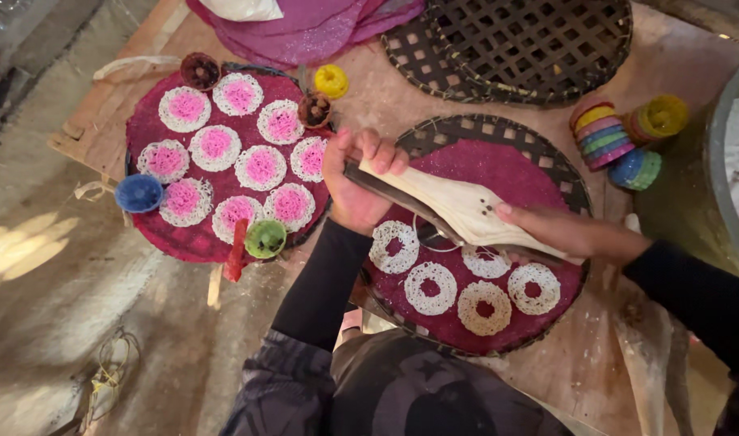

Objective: The person prepares decorative crackers by using a wooden tool to extrude white and pink dough onto circular mats and arranging them on trays.

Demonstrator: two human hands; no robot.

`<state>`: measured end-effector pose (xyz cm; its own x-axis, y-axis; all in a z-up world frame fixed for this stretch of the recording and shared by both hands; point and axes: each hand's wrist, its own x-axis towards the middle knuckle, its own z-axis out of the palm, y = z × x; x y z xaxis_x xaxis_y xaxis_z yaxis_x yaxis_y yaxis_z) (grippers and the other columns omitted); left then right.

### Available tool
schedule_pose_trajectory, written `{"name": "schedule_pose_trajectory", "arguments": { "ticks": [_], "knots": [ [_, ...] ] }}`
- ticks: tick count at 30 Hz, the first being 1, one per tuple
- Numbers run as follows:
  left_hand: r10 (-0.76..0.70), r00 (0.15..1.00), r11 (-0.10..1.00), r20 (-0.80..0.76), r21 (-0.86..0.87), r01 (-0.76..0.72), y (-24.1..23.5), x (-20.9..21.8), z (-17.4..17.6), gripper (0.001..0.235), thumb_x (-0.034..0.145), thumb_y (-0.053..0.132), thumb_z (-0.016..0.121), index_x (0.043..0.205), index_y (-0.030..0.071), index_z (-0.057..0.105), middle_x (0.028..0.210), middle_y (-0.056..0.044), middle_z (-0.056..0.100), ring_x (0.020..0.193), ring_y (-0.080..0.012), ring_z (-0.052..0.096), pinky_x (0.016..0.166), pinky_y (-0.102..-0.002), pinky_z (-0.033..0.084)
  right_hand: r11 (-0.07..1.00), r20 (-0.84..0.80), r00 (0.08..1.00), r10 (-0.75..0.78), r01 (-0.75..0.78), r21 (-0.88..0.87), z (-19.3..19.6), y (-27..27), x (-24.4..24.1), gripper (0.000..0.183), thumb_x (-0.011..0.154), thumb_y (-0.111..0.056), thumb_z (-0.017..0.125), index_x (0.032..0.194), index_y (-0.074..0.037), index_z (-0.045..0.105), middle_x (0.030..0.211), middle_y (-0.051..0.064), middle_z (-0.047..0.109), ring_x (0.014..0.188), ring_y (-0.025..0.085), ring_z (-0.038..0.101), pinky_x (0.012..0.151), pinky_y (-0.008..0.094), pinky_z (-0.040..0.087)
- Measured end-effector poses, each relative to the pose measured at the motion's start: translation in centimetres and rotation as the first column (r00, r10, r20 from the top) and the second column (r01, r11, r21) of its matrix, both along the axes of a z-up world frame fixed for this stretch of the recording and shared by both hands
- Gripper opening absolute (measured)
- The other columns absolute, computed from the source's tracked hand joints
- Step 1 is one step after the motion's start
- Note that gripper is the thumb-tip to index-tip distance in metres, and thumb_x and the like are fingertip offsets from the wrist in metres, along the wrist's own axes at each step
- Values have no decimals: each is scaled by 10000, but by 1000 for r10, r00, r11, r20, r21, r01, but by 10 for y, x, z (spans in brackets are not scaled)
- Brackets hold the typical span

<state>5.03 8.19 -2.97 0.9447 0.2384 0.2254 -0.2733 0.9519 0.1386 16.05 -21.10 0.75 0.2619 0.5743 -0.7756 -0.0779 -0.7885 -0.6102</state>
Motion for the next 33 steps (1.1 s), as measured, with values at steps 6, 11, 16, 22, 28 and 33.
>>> {"name": "schedule_pose_trajectory", "arguments": {
  "ticks": [6, 11, 16, 22, 28, 33],
  "knots": [
    [52, 997, 997, 64, 45, -55, 4, -2, -18, 445, 1046, 404, 439, 725, 99, 480, 614, -31, 441, 615, -186, 393, 669, -344, 386, 981, 335, 922, 195, -178, -81, -1, 12, -2, 836, 955, -683, 275, 865, -13, 767, 661, 95, 691, 635, 203, 647, 640, 359, 525],
    [103, 994, 995, -45, -11, -104, 3, -3, -15, 418, 1031, 377, 432, 708, 113, 457, 615, -9, 422, 570, -155, 389, 630, -334, 382, 971, 344, 908, 241, -225, -86, 5, 16, -6, 913, 971, -701, 216, 728, 16, 726, 603, 119, 663, 586, 237, 655, 632, 394, 537],
    [102, 973, 986, -205, -108, -126, -12, -3, -17, 367, 998, 350, 444, 713, 119, 448, 609, 11, 382, 555, -140, 408, 599, -322, 388, 989, 323, 936, 142, -151, 2, 20, 10, -8, 737, 875, -730, 318, 949, -133, 742, 670, 24, 721, 609, 162, 643, 608, 368, 530],
    [131, 934, 957, -334, -203, -207, -31, 10, -23, 307, 972, 303, 466, 717, 133, 449, 630, 12, 416, 543, -136, 419, 556, -324, 382, 944, 369, 898, 239, -127, -303, 29, -1, 2, 985, 889, -812, 296, 620, 14, 759, 513, 97, 654, 481, 228, 655, 551, 390, 521],
    [138, 967, 972, -216, -156, -173, -25, 24, -30, 387, 976, 341, 467, 657, 125, 429, 562, -3, 405, 512, -146, 399, 535, -322, 377, 967, 624, 751, 216, -77, -242, 28, -1, 2, 967, 845, -816, 370, 597, 41, 741, 510, 176, 654, 516, 307, 709, 609, 451, 548],
    [142, 988, 981, -57, -127, -148, -8, 20, -17, 407, 988, 372, 447, 665, 127, 408, 549, 2, 403, 492, -138, 378, 538, -313, 369, 951, 707, 652, 274, -74, -300, 21, 11, -4, 917, 874, -799, 410, 716, 43, 737, 571, 251, 626, 581, 391, 705, 649, 527, 545]
  ]
}}
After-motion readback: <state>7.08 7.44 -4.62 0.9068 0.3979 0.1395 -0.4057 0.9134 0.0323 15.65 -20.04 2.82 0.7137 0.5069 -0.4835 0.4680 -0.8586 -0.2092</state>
